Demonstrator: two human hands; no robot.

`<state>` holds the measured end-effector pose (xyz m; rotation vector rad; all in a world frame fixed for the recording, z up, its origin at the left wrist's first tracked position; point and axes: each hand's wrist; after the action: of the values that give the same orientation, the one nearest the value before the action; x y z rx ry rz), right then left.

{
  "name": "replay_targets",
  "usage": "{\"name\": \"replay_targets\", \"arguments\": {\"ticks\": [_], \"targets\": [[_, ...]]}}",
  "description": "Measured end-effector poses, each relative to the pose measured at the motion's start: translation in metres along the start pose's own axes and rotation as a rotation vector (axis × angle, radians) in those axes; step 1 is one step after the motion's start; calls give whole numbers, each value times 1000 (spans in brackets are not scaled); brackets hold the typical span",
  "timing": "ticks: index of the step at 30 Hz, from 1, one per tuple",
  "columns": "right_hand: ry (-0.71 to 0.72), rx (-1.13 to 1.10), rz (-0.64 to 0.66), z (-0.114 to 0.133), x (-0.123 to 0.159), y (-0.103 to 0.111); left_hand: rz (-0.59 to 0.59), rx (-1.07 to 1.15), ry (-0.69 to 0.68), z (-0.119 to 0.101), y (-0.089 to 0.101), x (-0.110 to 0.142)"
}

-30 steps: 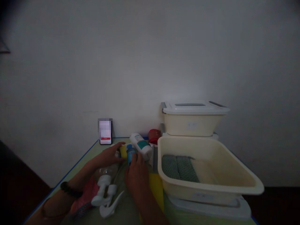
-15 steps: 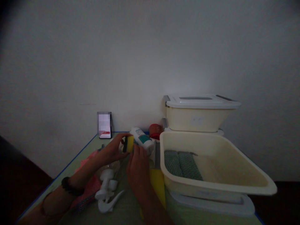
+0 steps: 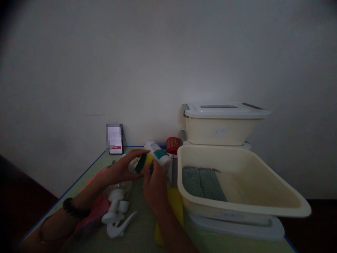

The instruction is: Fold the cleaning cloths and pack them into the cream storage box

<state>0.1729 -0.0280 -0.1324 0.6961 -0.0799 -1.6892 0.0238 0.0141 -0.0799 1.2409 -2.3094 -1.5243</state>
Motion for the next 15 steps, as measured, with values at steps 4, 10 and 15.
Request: {"name": "replay_targets", "arguments": {"ticks": [4,10,15], "targets": [[7,-22,13,1,-1,1,2,51,23,3,-2,0],[1,-56,7,0,-2,-1,-32,16,-38,8,-3,-2],[3,-75,12,1,-3,0,-97,44,-48,14,-6,-3]]}}
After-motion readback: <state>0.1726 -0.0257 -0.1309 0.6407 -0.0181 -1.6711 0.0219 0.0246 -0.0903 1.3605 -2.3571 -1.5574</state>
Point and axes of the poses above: each hand's wrist, its own x-axis away from the middle knuckle, its own y-axis out of the back of the hand, z = x × y, and after that the axes turned 4 degrees about z, right-handed
